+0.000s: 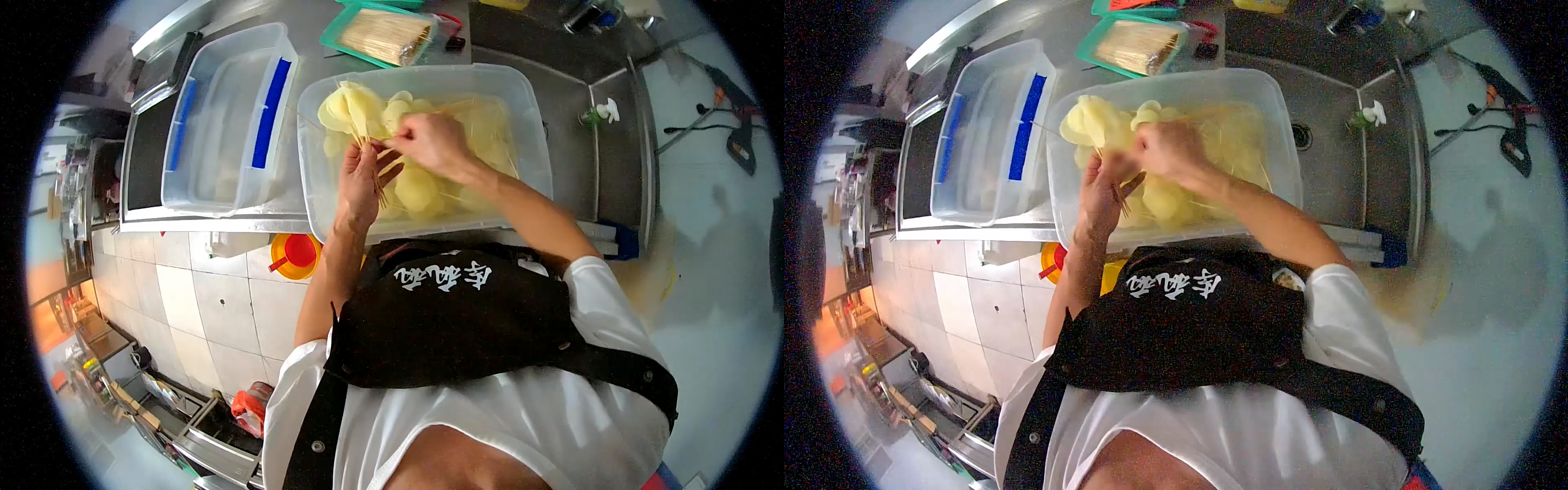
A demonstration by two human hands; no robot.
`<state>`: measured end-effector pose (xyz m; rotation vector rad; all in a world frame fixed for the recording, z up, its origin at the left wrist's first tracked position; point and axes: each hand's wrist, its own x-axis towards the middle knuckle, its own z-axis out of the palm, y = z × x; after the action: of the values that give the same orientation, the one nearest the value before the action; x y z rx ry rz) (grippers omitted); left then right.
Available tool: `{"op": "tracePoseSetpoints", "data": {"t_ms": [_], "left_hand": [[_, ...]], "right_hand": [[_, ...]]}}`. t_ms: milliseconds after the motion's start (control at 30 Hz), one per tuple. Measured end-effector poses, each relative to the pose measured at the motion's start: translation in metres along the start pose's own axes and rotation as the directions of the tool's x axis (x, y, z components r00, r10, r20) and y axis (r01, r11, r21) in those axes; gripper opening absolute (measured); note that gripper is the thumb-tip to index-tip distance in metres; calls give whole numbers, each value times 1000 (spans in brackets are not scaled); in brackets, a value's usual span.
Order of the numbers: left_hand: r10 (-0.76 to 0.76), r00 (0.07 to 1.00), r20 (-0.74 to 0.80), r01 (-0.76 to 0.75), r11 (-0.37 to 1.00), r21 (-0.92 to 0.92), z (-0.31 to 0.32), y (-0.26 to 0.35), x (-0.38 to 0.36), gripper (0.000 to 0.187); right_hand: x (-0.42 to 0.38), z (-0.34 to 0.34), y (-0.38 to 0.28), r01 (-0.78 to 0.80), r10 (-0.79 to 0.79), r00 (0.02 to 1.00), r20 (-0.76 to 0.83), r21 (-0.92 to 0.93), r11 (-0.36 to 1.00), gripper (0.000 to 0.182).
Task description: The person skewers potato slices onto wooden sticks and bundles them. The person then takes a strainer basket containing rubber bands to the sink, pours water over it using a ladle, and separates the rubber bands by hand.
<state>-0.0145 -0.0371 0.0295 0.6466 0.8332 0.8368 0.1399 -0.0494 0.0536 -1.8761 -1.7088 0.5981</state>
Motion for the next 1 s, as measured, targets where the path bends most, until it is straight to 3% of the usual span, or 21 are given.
{"op": "tracePoseSetpoints", "data": {"t_ms": [33, 133, 233, 267, 333, 400, 500, 600, 700, 800, 900, 1000], "left_hand": [[13, 1000, -11, -13, 1000, -9, 3, -2, -2, 18], [15, 999, -31, -13, 997, 76, -6, -2, -2, 19], [86, 995, -49, -76, 983, 165, -12, 0, -2, 18], [107, 993, -56, -94, 977, 193, -13, -1, -2, 17], [130, 982, -136, -98, 970, 222, -16, -6, 0, 17], [120, 986, -120, -96, 977, 188, -20, -4, 0, 20], [67, 993, -98, -52, 987, 154, -19, -1, 1, 22], [52, 991, -124, -37, 992, 122, -16, 0, 2, 21], [62, 986, -155, -45, 993, 110, -15, 1, 2, 18], [33, 988, -152, -24, 998, 59, -14, 2, 3, 15], [-41, 995, -96, 35, 997, -62, -20, 0, 2, 11], [-50, 998, 26, 53, 985, -163, -24, -2, 5, 10]], "right_hand": [[0, 8, -9, -31, 29, 998, 48, 50, 998, 22], [-4, 8, -29, 82, -83, 997, -2, -153, 985, 20], [9, 12, -12, 197, -193, 978, 72, -50, 979, 29], [14, 1, -4, 106, -104, 980, 168, 1, 994, 29], [26, -27, 22, 61, -74, 985, 156, 86, 994, 27], [30, -46, 63, 131, -131, 989, 71, 1, 991, 24], [4, -63, 88, 217, -114, 908, 403, -219, 951, 19], [-32, -39, 116, 380, -214, 842, 495, -264, 886, 16], [-49, -37, 111, 523, -119, 767, 631, -506, 686, 11], [-49, -49, 131, 638, -342, 736, 584, -428, 640, 9], [-38, -79, 109, 526, -426, 850, 309, -473, 707, 6], [-21, -101, 48, 244, -194, 966, 169, -367, 898, 8]]}}
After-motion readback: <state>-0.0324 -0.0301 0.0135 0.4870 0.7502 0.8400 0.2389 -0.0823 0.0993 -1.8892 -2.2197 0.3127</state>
